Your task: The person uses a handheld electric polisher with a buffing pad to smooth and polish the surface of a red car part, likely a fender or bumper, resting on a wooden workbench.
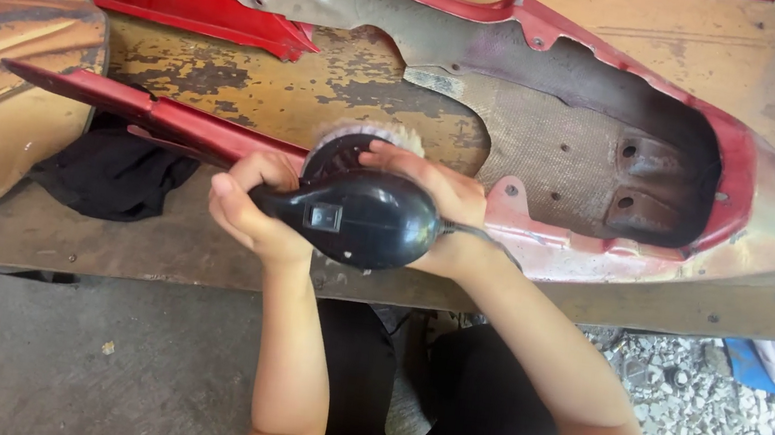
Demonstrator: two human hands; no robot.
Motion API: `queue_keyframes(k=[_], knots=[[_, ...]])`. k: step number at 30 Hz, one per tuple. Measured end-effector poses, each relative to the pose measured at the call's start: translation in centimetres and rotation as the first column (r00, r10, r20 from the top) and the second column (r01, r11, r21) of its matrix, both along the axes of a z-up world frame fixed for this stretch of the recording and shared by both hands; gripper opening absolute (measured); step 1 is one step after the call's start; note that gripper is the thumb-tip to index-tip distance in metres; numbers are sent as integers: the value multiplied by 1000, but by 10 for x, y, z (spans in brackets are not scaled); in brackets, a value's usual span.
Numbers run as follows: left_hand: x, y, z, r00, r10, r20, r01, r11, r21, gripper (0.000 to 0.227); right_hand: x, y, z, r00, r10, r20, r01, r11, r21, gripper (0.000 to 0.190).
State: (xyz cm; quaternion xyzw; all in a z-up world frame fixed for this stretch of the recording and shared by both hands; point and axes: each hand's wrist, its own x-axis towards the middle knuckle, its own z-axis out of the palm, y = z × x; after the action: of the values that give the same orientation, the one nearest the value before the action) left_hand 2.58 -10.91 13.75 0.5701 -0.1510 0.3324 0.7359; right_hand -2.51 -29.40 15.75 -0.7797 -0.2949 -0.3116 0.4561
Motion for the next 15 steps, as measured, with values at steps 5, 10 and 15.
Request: queue_keyframes(k=[5,10,15], knots=[[-24,7,8,996,-75,39,73,996,48,75,-14,-7,-3,998,65,-10,-65,997,-38,56],[-25,-4,12,998,-58,34,46,956,289,75,-25,-25,-3,997,67,-33,-68,997,-42,55],[-5,-17,18,995,-49,90,13,932,361,76,-11,-31,6,996,-62,-62,60,998,-27,55]])
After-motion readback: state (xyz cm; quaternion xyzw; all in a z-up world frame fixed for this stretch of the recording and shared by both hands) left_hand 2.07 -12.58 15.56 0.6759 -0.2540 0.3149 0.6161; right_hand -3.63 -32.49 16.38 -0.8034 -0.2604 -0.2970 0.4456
